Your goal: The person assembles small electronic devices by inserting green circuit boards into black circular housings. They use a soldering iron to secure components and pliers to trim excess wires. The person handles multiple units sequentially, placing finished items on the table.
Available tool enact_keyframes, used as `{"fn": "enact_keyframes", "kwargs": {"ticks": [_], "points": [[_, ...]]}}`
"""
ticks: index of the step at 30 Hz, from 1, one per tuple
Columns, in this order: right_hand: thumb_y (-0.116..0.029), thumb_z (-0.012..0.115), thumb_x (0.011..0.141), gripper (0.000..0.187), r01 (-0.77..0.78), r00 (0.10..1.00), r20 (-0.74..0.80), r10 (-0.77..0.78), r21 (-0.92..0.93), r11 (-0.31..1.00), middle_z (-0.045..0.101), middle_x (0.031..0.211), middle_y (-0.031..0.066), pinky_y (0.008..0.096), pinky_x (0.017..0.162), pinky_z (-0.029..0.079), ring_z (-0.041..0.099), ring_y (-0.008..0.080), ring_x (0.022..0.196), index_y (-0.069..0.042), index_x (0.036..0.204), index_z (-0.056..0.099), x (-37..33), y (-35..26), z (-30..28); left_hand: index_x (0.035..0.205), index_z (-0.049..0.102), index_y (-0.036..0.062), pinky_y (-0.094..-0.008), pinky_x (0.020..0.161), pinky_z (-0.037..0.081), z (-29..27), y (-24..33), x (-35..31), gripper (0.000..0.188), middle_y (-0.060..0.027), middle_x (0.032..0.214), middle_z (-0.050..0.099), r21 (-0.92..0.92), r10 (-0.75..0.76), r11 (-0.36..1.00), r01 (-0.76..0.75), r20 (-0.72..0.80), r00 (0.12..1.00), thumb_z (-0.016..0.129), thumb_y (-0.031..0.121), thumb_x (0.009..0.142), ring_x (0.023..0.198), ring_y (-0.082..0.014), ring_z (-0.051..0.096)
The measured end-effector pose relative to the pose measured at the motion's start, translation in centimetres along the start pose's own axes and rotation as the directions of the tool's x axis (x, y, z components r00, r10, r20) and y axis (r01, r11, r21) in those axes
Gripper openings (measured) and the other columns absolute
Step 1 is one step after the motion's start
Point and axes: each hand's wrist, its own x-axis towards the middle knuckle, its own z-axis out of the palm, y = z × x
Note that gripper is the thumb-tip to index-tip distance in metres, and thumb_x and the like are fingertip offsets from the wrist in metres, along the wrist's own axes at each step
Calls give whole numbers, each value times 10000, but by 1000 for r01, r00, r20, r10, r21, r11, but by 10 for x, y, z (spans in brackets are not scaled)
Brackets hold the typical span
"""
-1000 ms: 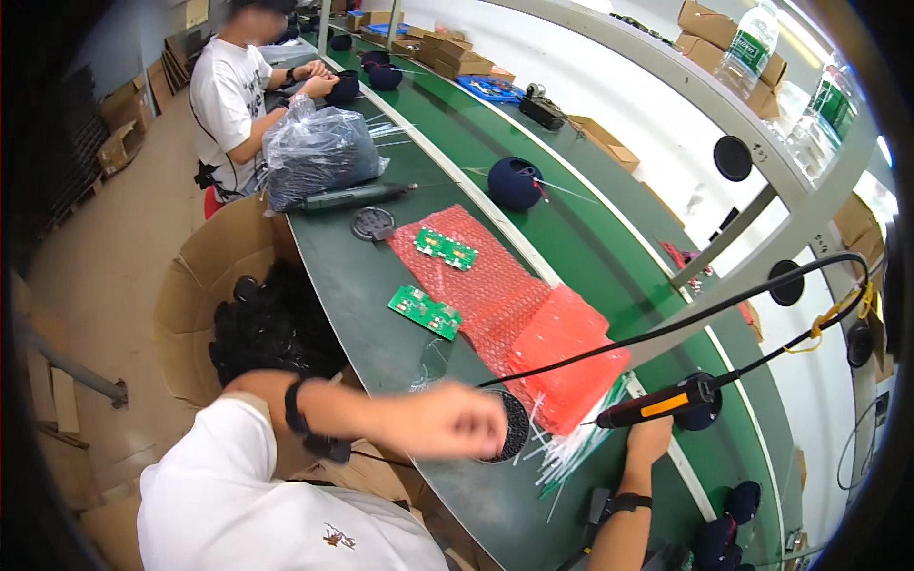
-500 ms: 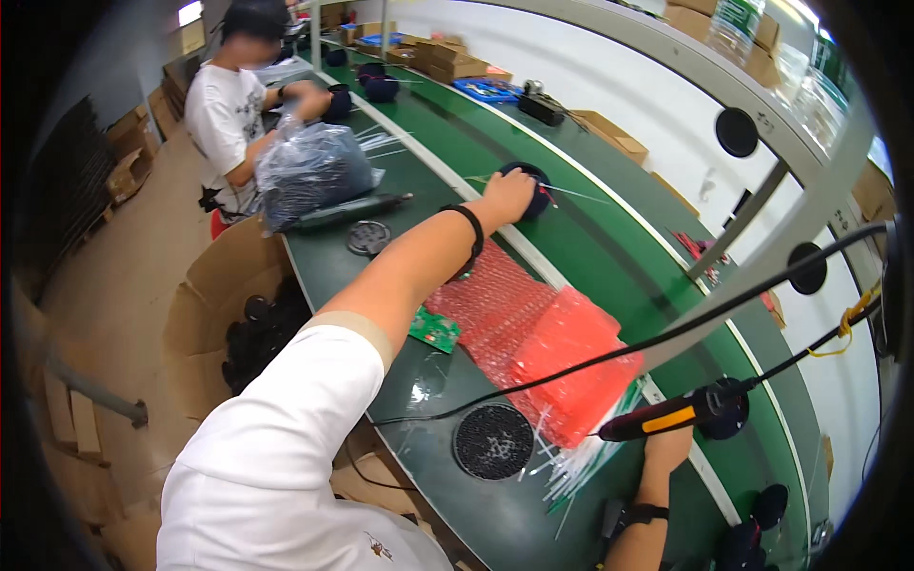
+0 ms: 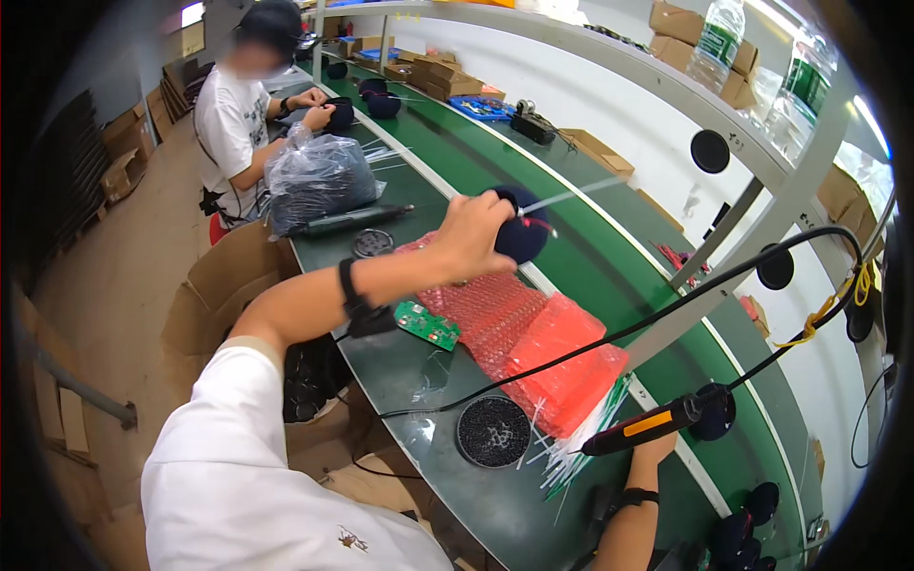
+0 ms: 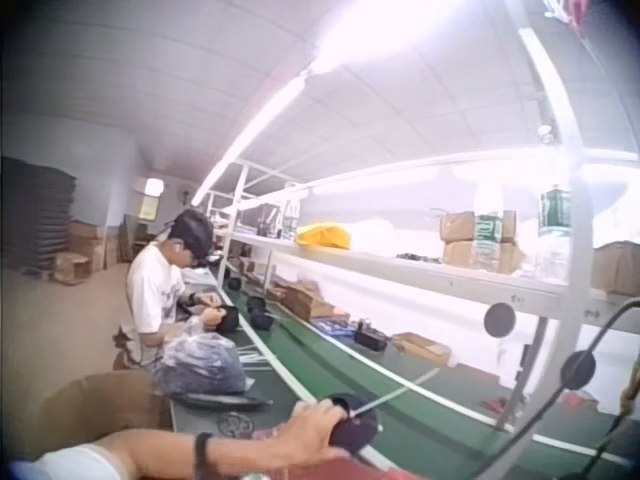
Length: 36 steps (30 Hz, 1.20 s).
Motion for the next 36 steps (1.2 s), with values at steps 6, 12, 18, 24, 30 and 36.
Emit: {"fn": "enact_keyframes", "kwargs": {"ticks": [6, 12, 18, 24, 30, 36], "points": [[-323, 724, 887, 210, 86, 994, 74, -79, -101, 991, 758, 936, 119, 481, 790, 572, 741, 359, 904, -123, 952, 718, -3, -25, -15, 1119, 612, 83, -445, 882, 412, -135, 100, -115, 681, -126, 1099, 571, -225, 215, 957, -181, 140, 966, 972, 294, 581, 1032, -335, 572], [-203, 727, 919, 302, 158, 882, 437, -175, 75, 985, 756, 1086, 210, 451, 924, 550, 723, 397, 1064, -39, 1173, 709, -1, -31, -71, 1061, 603, 75, -382, 813, 414, -119, 185, -180, 561, -83, 1003, 534, -598, 492, 764, -241, 300, 817, 922, 257, 637, 961, -260, 578], [-188, 773, 968, 303, 19, 966, 256, -29, 41, 999, 766, 1045, 170, 376, 907, 570, 749, 269, 993, 50, 1131, 681, -116, -93, -205, 994, 653, 82, -357, 826, 434, -65, 253, -209, 234, -55, 965, 580, -530, 583, 753, -390, 263, 769, 741, 168, 795, 950, -214, 609], [-372, 776, 956, 760, -88, 935, 292, 200, -358, 930, 517, 1488, 356, 521, 1158, 416, 501, 502, 1380, 132, 1449, 492, -252, -62, -250, 1002, 666, 71, -357, 820, 425, -60, 264, -185, 323, -58, 959, 571, -523, 589, 778, -348, 414, 694, 804, 234, 761, 941, -223, 594], [-198, 747, 958, 642, 15, 989, 145, 44, -383, 924, 550, 1403, 301, 512, 1101, 447, 534, 469, 1291, 125, 1451, 490, -292, -90, -229, 1223, 634, 21, -516, 1136, 367, -52, 278, -158, 719, -190, 1331, 576, -617, 601, 742, -262, 438, 668, 962, 295, 645, 1341, -364, 500], [-245, 832, 888, 804, -49, 980, 168, 108, -320, 946, 548, 1380, 306, 527, 1081, 447, 536, 482, 1256, 141, 1478, 445, -299, -105, -232, 1137, 643, 106, -491, 1128, 376, -24, 283, -153, 544, -119, 1183, 618, -758, 665, 637, -141, 448, 598, 942, 205, 692, 1245, -320, 558]]}}
